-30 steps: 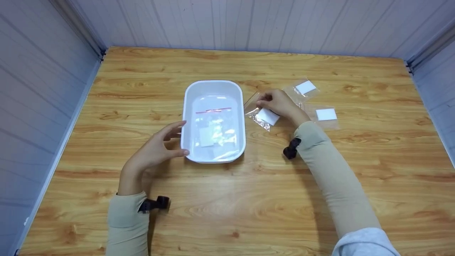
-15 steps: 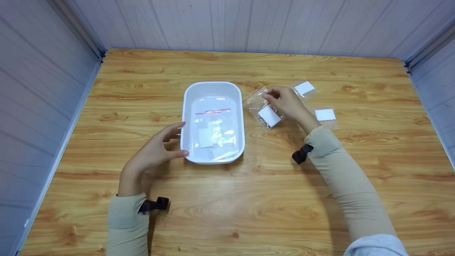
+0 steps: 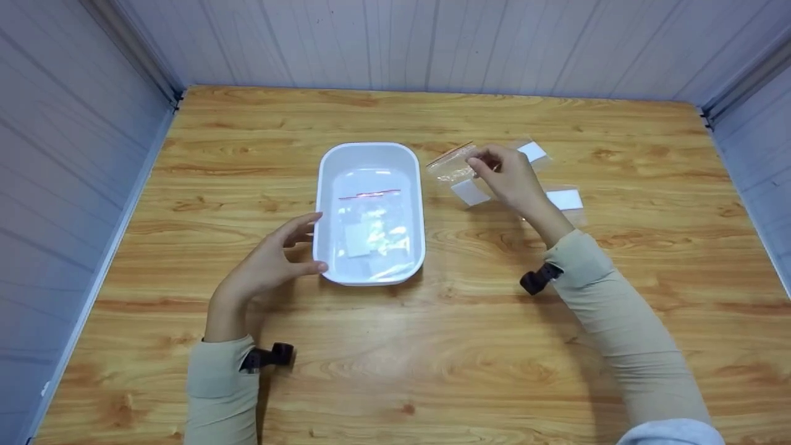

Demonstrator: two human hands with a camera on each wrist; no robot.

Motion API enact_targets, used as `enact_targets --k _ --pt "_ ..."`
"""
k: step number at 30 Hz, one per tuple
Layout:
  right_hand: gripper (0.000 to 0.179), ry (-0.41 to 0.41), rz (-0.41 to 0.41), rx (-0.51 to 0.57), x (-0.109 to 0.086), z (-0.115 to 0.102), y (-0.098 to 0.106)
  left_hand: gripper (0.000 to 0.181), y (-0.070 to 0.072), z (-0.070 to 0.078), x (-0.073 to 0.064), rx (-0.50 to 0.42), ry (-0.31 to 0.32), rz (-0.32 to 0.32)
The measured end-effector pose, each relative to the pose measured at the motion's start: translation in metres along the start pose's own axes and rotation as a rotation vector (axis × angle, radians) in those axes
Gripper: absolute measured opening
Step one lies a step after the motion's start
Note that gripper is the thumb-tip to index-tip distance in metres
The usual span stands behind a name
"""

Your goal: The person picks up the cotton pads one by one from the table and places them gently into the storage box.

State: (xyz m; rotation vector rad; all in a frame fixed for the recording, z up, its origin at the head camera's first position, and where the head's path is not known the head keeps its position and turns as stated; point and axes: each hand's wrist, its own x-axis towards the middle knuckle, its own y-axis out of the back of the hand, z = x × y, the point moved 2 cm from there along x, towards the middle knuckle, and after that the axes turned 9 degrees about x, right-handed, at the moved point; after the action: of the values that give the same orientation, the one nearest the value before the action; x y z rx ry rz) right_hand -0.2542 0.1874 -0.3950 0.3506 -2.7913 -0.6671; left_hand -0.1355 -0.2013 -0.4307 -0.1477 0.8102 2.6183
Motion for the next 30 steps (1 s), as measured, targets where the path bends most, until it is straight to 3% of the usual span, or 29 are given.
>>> enact_targets --k 10,17,22,30 --pt "0.022 0.093 0.082 0.066 -0.016 -0.017 0.003 0.087 0.001 0.000 0.001 -0.005 0.009 -0.007" --pt "0.021 0.136 0.123 0.086 -0.027 -0.029 0.003 0.087 0.001 0.000 0.002 0.001 -0.032 0.003" --pt "0.020 0.190 0.139 0.110 -0.030 -0.037 0.001 0.088 0.000 -0.001 0.002 -0.009 -0.009 -0.001" --pt "0.019 0.210 0.140 0.167 -0.035 -0.050 -0.007 0.087 0.000 0.000 0.000 -0.017 0.010 -0.010"
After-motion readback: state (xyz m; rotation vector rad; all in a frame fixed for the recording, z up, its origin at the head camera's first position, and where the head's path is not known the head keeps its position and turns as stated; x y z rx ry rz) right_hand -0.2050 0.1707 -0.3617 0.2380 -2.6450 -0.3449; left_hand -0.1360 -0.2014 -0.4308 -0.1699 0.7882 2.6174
